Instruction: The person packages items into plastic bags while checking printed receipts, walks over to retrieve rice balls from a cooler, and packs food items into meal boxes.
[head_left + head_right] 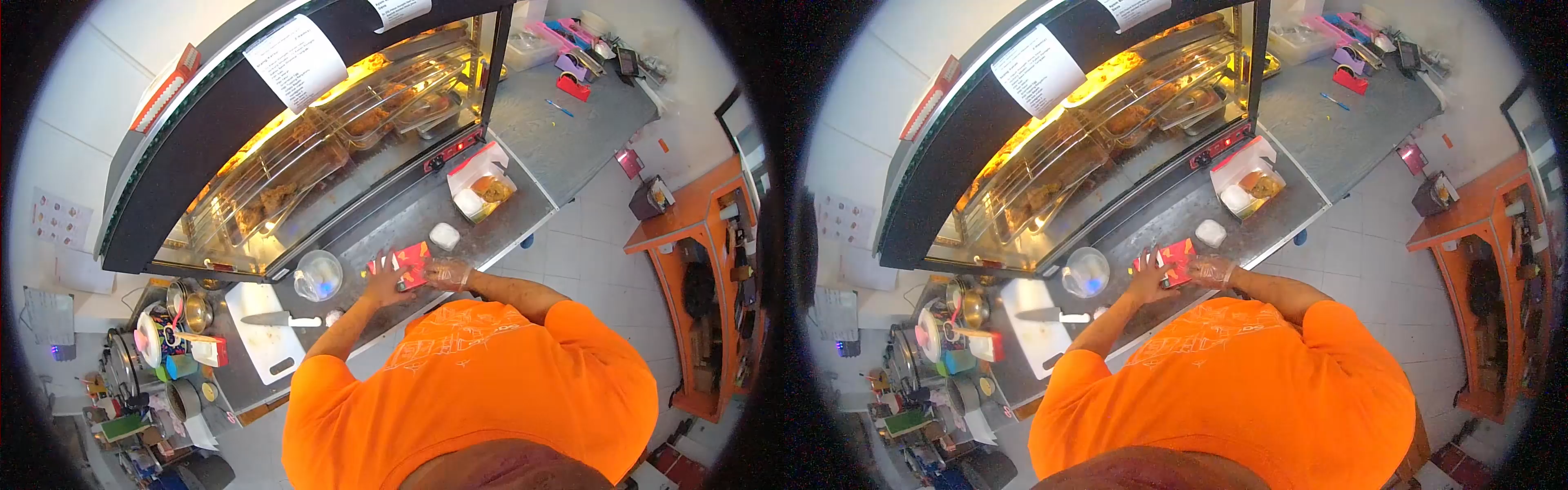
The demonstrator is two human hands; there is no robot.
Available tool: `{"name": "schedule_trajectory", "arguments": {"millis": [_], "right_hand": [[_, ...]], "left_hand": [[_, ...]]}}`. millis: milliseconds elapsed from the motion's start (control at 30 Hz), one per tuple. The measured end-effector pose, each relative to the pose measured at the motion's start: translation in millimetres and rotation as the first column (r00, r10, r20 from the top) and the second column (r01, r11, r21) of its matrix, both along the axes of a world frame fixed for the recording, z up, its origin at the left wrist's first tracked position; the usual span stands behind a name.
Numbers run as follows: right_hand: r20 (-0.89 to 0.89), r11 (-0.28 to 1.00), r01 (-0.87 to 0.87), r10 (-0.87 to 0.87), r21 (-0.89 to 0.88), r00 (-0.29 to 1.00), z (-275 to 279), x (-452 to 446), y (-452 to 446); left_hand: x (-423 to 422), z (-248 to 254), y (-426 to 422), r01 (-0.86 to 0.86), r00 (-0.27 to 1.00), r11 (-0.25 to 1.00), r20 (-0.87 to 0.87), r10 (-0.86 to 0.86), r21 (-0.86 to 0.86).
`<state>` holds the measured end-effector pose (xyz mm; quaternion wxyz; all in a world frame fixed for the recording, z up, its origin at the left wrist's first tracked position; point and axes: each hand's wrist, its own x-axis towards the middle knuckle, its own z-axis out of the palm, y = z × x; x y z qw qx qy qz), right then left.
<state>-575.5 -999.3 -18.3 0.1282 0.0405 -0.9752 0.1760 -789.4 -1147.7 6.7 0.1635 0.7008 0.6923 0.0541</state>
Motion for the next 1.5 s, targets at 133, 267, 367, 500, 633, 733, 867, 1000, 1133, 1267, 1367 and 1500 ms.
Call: {"name": "schedule_trajectory", "arguments": {"millis": [133,267,367,500,633,733,867,1000,1133,1267,1367,1500], "right_hand": [[-0.044,1.000,0.013,-0.013,0.004,0.999,-21.5,-2.2,0.0],[0.026,0.999,0.029,-0.029,-0.013,0.999,-8.4,-0.3,-3.5],[-0.136,0.990,-0.007,-0.013,-0.142,0.991,32.4,4.7,4.3],[-0.318,0.966,-0.006,-0.080,-0.260,0.945,68.6,23.4,33.1],[-0.338,0.890,0.214,-0.362,-0.403,0.869,112.0,81.7,80.5],[-0.359,0.726,0.485,-0.673,-0.487,0.646,108.6,151.6,120.7],[-0.236,0.312,0.597,-0.950,-0.739,0.205,-15.5,297.2,198.4],[0.103,-0.115,0.685,-0.993,-0.719,-0.058,2.9,425.5,262.8],[0.018,-0.108,0.659,-0.990,-0.744,-0.143,9.4,510.8,321.9],[0.187,-0.227,0.635,-0.974,-0.738,-0.131,39.0,523.5,342.5],[0.203,-0.184,0.713,-0.977,-0.677,-0.059,51.3,488.2,335.5],[0.005,0.306,0.696,-0.914,-0.649,0.407,35.7,423.2,343.5]], "left_hand": [[8.2,11.3,15.8,-0.057,0.996,0.986,-0.075,0.046,-0.157],[23.6,26.1,20.0,-0.064,0.949,0.974,-0.315,-0.008,-0.218],[17.4,18.6,17.6,-0.030,0.972,0.981,-0.234,-0.016,-0.190],[5.9,28.7,11.2,-0.080,0.996,0.977,-0.047,0.073,-0.195],[24.5,51.4,-5.4,-0.387,0.907,0.920,0.153,0.392,-0.063],[69.2,98.5,31.0,-0.396,0.873,0.917,0.289,0.393,-0.051],[164.8,114.3,160.3,-0.144,0.891,0.990,0.434,0.133,-0.008],[290.9,104.5,330.8,-0.031,0.864,0.976,0.486,0.133,-0.213],[390.0,38.2,479.1,-0.143,0.974,0.988,0.169,0.151,-0.058],[407.5,11.8,544.4,-0.158,0.976,0.986,-0.146,0.163,0.045],[401.3,31.3,551.3,-0.173,0.983,0.907,0.122,0.136,0.383],[319.2,116.2,469.4,-0.436,0.900,0.604,0.325,0.291,0.667]]}}
